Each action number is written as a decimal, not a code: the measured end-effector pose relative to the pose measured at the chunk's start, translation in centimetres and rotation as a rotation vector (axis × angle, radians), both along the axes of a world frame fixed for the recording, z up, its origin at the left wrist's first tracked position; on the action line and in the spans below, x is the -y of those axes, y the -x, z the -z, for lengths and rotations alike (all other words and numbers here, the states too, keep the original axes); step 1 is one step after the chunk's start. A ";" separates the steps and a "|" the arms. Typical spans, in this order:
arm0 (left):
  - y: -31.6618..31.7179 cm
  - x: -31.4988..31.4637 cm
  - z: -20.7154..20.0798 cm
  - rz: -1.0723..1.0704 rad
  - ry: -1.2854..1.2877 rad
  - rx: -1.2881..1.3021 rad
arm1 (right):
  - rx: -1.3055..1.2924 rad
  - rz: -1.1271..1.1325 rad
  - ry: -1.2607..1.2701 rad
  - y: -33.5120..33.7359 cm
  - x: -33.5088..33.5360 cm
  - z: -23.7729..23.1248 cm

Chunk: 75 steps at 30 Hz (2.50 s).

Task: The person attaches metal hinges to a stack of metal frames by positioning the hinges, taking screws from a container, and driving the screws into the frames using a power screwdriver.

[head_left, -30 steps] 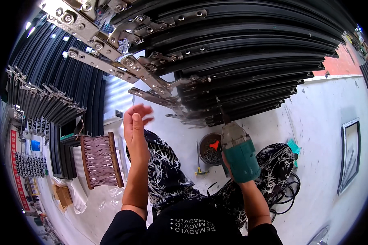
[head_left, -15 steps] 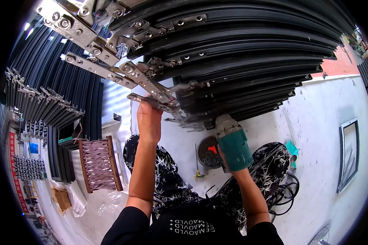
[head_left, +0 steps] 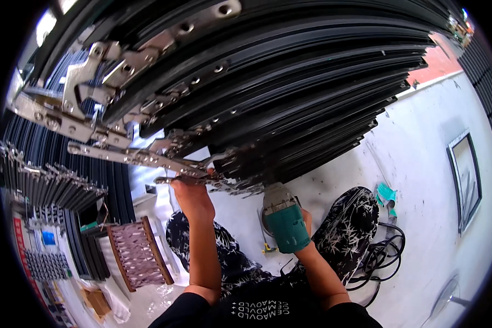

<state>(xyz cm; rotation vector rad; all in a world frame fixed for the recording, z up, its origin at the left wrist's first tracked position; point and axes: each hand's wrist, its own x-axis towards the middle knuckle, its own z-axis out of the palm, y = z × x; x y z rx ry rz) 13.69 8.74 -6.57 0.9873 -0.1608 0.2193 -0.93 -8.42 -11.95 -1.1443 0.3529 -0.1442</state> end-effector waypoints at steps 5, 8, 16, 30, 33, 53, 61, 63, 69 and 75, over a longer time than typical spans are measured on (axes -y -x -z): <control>0.2 -0.1 -0.2 -0.029 -0.032 -0.043 | 0.099 -0.026 0.351 0.3 0.6 -1.3; -0.1 -0.3 -0.2 -0.022 -0.048 -0.017 | 0.057 -0.091 0.418 0.2 1.0 -1.2; 0.1 0.3 -0.2 -0.101 -0.014 -0.010 | 0.049 -0.111 0.438 -0.1 0.5 2.2; 0.4 1.0 -0.8 -0.084 -0.019 0.004 | 0.135 0.017 0.557 -0.5 1.1 -0.6; 0.4 0.8 -0.7 -0.083 0.021 -0.005 | 0.123 0.015 0.614 -0.7 1.2 -0.9; 0.5 0.8 -0.8 -0.070 0.044 -0.018 | 0.079 -0.116 0.554 -0.3 1.0 0.9; 0.7 1.0 -1.1 -0.092 0.006 -0.007 | 0.040 -0.148 0.464 -0.6 0.7 0.9; 0.5 0.9 -0.7 -0.099 0.020 -0.029 | 0.110 -0.120 0.288 -0.8 0.5 1.2; 0.5 0.8 -0.8 -0.106 0.002 -0.051 | 0.095 -0.105 0.350 -0.6 0.6 2.1; 0.6 0.8 -1.2 -0.061 -0.046 0.009 | 0.158 0.052 0.640 -1.3 0.6 0.0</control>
